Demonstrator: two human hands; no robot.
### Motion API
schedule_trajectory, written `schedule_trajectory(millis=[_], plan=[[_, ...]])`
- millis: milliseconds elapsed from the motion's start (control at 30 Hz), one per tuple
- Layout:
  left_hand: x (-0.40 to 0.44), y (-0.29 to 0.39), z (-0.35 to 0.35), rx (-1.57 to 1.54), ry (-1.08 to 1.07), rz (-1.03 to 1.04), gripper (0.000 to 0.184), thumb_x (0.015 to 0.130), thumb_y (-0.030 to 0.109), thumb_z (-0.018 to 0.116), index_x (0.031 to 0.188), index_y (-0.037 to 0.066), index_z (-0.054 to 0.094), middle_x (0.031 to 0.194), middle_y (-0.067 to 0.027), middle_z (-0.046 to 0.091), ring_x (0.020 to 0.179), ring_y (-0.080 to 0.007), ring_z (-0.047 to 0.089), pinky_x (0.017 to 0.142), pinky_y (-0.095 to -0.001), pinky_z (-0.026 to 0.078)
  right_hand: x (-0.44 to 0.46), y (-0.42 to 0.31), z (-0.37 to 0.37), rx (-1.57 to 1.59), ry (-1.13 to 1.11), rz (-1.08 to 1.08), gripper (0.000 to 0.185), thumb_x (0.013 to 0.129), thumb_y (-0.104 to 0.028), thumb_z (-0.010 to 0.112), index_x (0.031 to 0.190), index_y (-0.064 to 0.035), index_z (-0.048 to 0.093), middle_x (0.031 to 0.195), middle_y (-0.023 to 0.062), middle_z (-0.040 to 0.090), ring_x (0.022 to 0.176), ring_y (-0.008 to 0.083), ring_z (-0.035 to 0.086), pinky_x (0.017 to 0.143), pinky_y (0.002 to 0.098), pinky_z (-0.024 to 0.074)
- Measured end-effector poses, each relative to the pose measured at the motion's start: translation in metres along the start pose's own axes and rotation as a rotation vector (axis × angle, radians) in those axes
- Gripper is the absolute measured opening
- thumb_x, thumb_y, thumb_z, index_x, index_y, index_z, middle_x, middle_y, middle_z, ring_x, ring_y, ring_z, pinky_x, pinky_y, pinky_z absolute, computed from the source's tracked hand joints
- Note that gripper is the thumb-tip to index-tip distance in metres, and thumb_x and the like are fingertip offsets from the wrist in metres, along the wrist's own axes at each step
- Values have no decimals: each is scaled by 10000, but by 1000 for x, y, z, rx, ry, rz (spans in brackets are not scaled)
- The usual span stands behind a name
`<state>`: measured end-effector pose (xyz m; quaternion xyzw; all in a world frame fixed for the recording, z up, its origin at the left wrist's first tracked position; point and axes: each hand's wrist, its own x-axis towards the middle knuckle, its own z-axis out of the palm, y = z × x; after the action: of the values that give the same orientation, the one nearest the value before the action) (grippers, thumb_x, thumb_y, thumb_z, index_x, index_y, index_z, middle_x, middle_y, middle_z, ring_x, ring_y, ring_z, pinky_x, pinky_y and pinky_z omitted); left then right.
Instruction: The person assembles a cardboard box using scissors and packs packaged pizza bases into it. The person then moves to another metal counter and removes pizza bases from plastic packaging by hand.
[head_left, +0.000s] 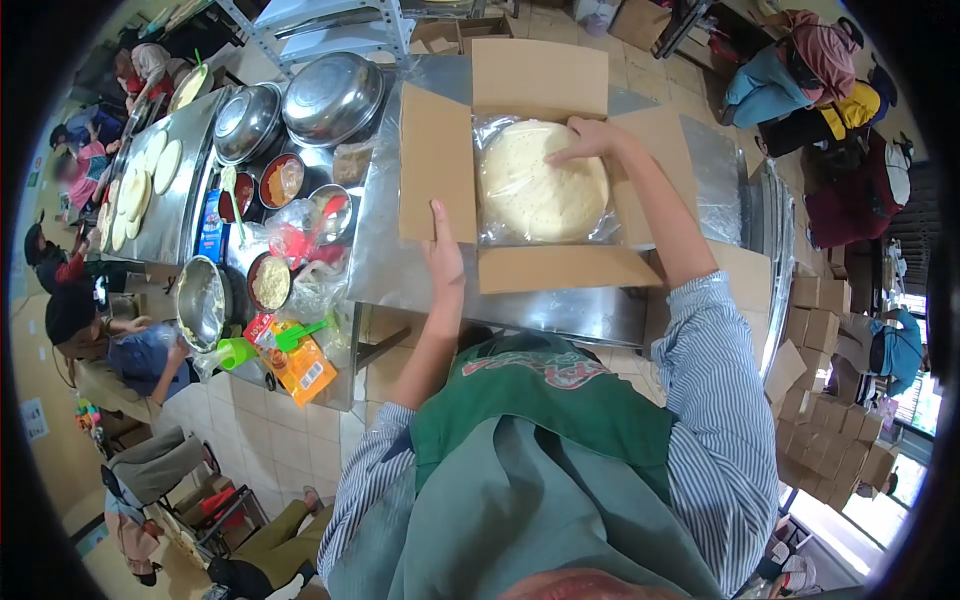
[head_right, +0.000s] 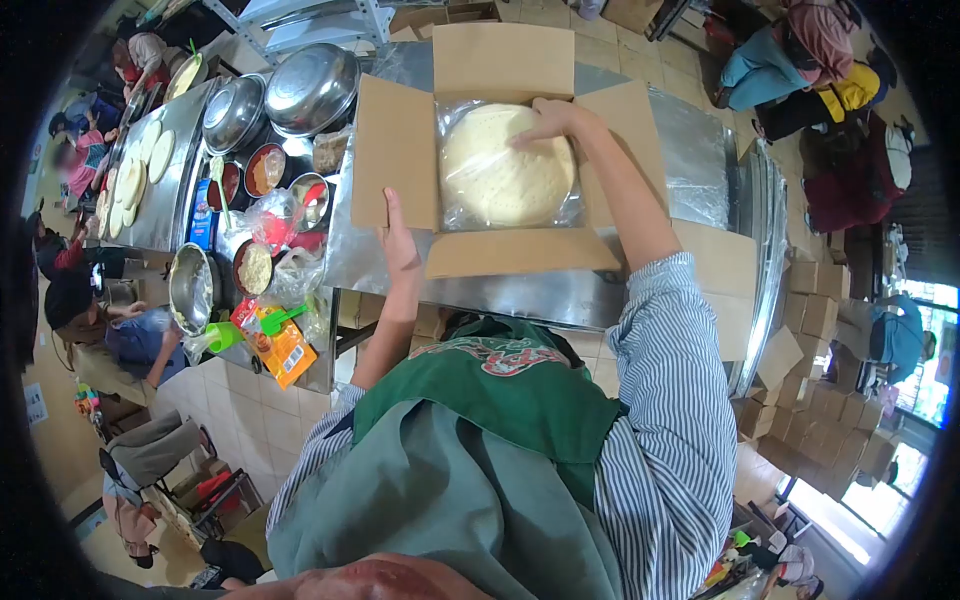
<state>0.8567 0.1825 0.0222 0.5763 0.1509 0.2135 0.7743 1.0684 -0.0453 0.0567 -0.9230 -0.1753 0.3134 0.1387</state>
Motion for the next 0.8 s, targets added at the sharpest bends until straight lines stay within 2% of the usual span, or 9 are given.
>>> schedule_trajectory(millis=[167,267,300,400,433,533,633,733,800], plan=[[-5,57,-13,181,220,110,392,969,251,470,1174,-82,506,1151,-113,563,1035,-177,533,888,-299,412,-11,-30,29,77,10,-85,1101,506,-698,707,1274,31,407,1272,272,442,1185,388,448,975,390,391],[-2,87,-26,156,263,313,359,968,237,473,1120,-84,525,1096,-111,580,976,-170,548,844,-300,426,-25,-65,49,236,2,-139,1100,513,-670,725,1283,41,393,1249,271,466,1189,374,454,990,384,381],[-3,97,-30,171,255,315,347,968,228,473,1112,-83,529,1084,-109,584,967,-166,550,837,-298,427,-34,-78,58,370,53,-196,1071,531,-604,764,1287,52,382,1238,266,485,1194,351,462,1002,375,375],[-9,114,-44,224,244,351,334,966,224,478,1093,-79,533,1058,-104,590,943,-153,551,814,-284,432,-21,-97,95,579,153,-199,1043,535,-523,807,1288,58,379,1244,253,496,1191,323,474,1012,357,371],[-10,114,-49,247,245,378,343,964,238,483,1091,-77,530,1056,-104,586,938,-146,548,805,-276,434,-19,-102,103,675,146,-234,991,575,-461,815,1310,36,373,1274,209,494,1202,292,471,1022,345,363],[-17,116,-55,277,239,425,339,965,243,485,1074,-75,534,1038,-95,586,922,-132,546,789,-266,438,-21,-111,101,828,-80,-379,967,615,-418,810,1347,13,348,1297,165,492,1205,263,472,1031,333,349],[-24,121,-56,309,212,419,326,967,234,480,1056,-73,544,1013,-83,593,904,-127,550,782,-264,440,-16,-108,93,864,-325,-423,938,655,-375,800,1377,-11,323,1321,140,477,1216,236,459,1035,321,338],[-26,123,-50,301,246,453,284,962,192,478,1014,-74,560,942,-79,607,835,-129,558,733,-272,440,-17,-107,85,803,-379,-368,935,659,-348,805,1388,-27,314,1332,139,466,1231,225,439,1037,320,331],[-24,123,-47,278,264,482,265,958,172,479,995,-76,567,910,-78,614,804,-129,561,709,-277,439,-20,-107,93,838,-262,-453,914,673,-333,798,1391,-39,315,1332,133,465,1242,218,424,1043,325,323]])
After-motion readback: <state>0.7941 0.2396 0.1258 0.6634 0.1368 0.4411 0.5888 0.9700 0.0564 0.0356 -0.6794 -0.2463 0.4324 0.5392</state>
